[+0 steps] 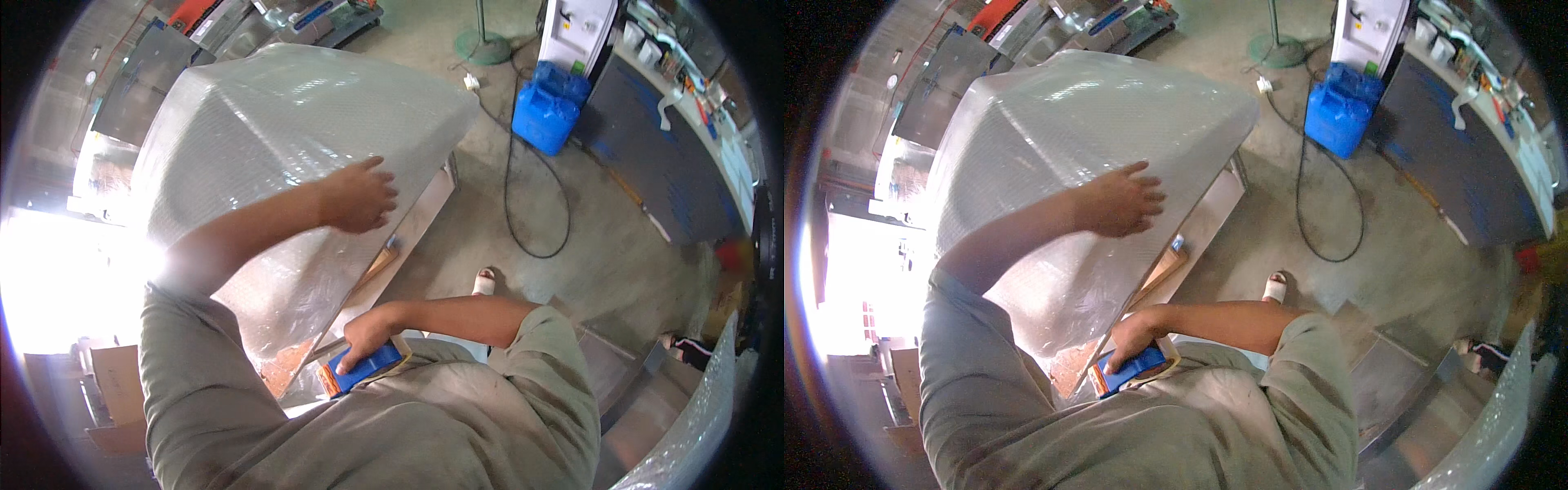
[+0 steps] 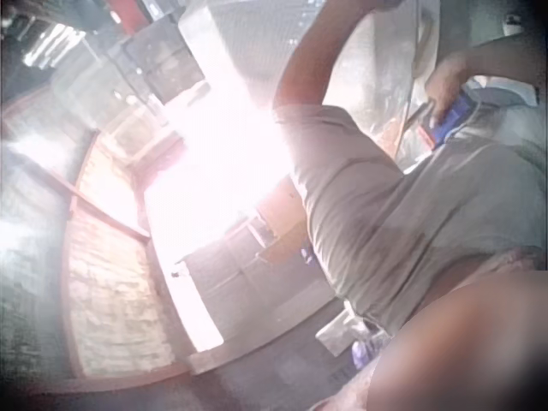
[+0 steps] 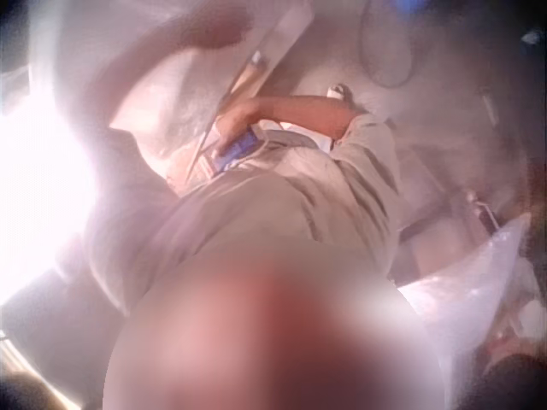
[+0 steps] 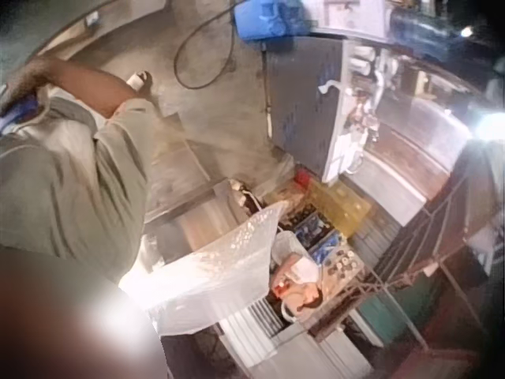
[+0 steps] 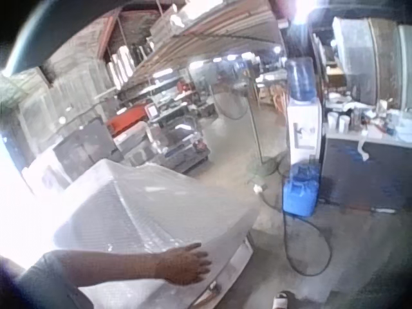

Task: The person wraps a large object with bubble wrap and secures it using a tape dispenser. They repeatedly fold the bubble wrap around the object and apply tape to hold the layers in place.

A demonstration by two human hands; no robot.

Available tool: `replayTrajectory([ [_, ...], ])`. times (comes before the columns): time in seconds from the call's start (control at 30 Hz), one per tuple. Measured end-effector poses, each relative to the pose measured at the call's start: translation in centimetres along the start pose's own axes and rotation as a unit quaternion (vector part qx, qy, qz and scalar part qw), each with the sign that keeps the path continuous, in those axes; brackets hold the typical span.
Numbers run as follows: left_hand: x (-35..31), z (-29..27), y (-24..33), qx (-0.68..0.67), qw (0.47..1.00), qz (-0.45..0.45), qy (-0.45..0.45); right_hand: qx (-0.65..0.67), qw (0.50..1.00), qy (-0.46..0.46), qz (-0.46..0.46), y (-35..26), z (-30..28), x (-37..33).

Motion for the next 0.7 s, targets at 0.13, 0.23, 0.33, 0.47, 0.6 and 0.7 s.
replayTrajectory([
  [0.13, -8.6, 6.7, 4.0, 0.135, 0.988, -0.017, 0.068, 0.024, 0.997, 0.071, 0.006, -2.9, -1.1, -2.5],
  [0.23, -12.8, 10.4, 5.5, 0.113, 0.979, -0.021, 0.167, 0.181, 0.94, 0.284, 0.063, -1.1, 0.7, -5.9],
  [0.33, -15.2, 11.5, 5.8, 0.09, 0.983, -0.032, 0.155, 0.495, 0.773, 0.393, 0.061, 0.9, 4.4, -7.6],
  [0.47, -15.7, 8.8, 5.1, -0.219, 0.938, -0.036, 0.266, 0.508, 0.72, 0.472, -0.039, 0.8, 5.7, -7.9],
  [0.6, -14.6, 5.8, 4.2, -0.687, 0.669, -0.055, 0.28, 0.377, 0.736, 0.554, -0.098, -2.9, 2.8, -6.3],
  [0.7, -15.5, 4.8, 2.1, -0.719, 0.636, 0.012, 0.281, 0.292, 0.706, 0.641, -0.075, -6.7, 0.7, -4.5],
])
Point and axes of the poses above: each hand's wrist, its own x-axis towards the middle knuckle, its own z-axis out of the palm, y = z × x, the point moved 1 cm from there along x, towards the middle knuckle, and after that the axes turned 4 degrees about -x, right-handed, at the moved point
